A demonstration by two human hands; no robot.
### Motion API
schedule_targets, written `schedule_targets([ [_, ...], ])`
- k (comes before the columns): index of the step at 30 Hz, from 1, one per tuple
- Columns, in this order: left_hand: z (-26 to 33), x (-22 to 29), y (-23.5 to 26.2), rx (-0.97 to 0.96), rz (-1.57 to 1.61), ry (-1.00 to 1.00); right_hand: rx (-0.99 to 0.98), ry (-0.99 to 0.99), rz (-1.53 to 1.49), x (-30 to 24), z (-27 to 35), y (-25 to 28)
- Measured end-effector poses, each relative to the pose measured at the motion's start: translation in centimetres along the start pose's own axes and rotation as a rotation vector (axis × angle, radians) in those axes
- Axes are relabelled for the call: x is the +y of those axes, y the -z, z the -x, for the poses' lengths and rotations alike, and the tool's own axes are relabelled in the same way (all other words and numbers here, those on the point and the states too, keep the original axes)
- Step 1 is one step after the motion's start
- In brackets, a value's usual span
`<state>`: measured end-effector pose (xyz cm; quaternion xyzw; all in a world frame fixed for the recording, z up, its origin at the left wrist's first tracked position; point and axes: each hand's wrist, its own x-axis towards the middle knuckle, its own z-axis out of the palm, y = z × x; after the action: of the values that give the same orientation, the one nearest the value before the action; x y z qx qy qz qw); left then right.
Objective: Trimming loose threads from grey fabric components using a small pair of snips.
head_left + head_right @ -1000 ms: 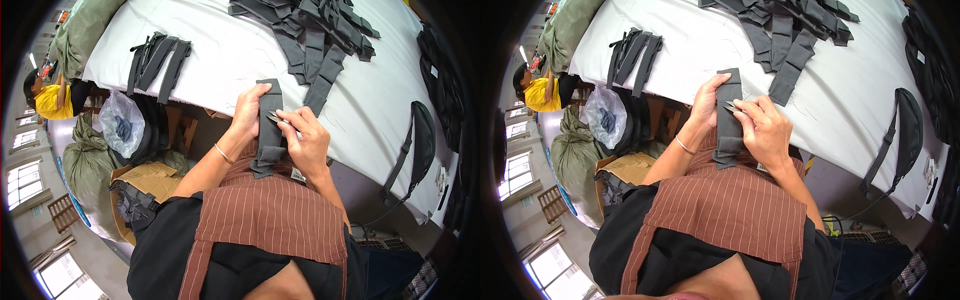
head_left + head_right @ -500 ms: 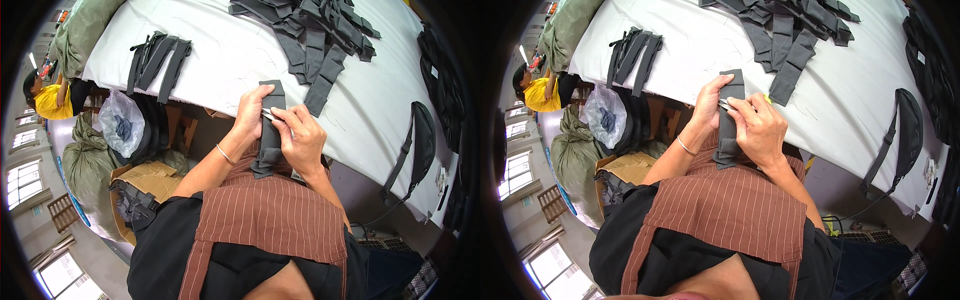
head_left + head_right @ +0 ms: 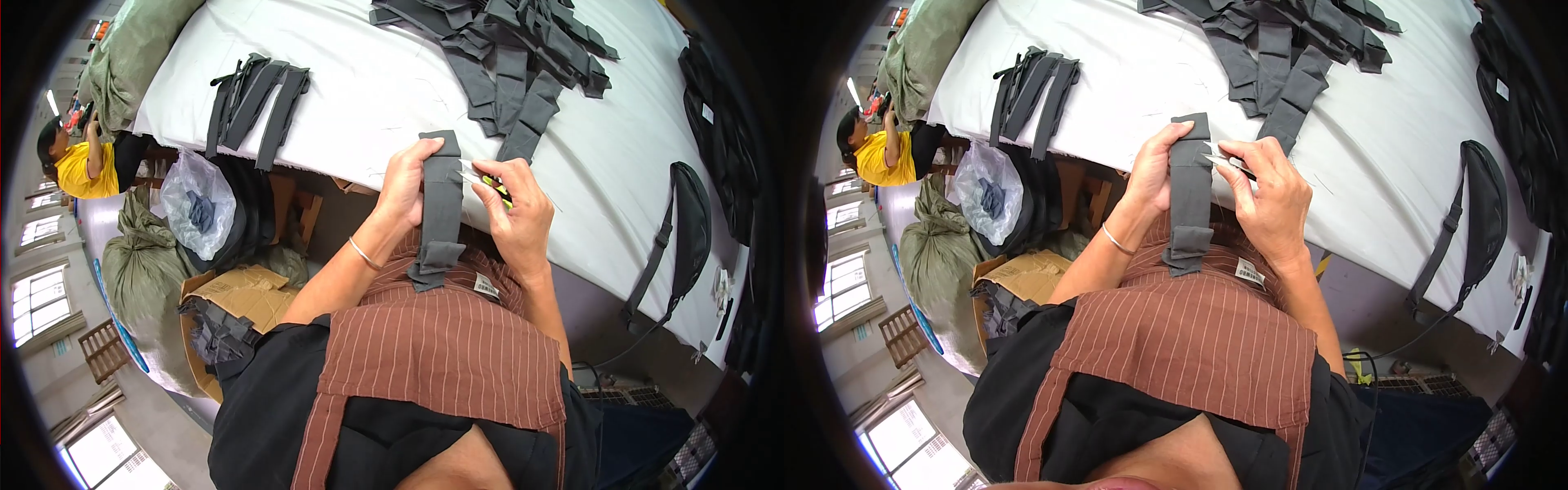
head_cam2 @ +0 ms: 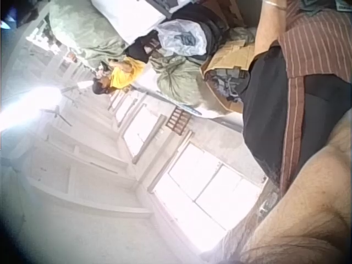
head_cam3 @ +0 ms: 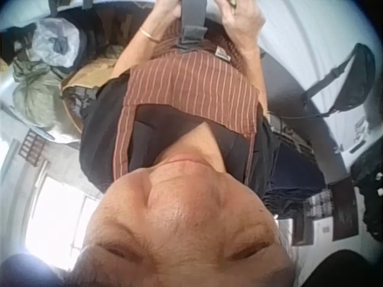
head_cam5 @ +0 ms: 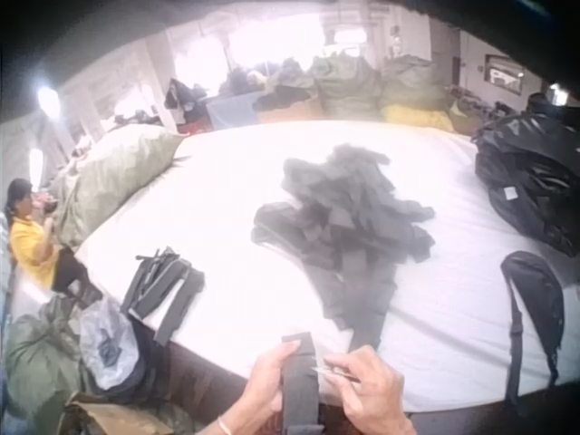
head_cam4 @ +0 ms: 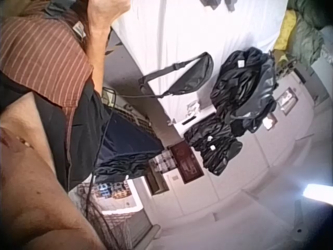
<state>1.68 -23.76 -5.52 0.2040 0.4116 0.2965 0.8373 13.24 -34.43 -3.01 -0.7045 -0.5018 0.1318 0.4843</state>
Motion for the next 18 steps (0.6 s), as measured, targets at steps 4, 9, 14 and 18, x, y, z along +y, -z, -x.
schedule_targets([
  [4, -0.2, -0.2, 0.3, -0.024, -0.018, -0.014, -0.026, 0.052, 0.101, 0.3, 0.2, -0.1],
  [9, 0.2, -0.1, -0.2, -0.057, -0.024, -0.008, -0.020, 0.071, 0.135, 0.0, 0.2, -0.5],
  [14, 0.0, -0.2, -0.2, -0.057, 0.010, 0.003, -0.076, 0.118, 0.181, 0.4, 0.4, -0.7],
  [18, -0.5, -0.4, 0.7, -0.113, -0.030, -0.003, -0.196, -0.051, -0.350, 0.5, 0.6, -0.2],
])
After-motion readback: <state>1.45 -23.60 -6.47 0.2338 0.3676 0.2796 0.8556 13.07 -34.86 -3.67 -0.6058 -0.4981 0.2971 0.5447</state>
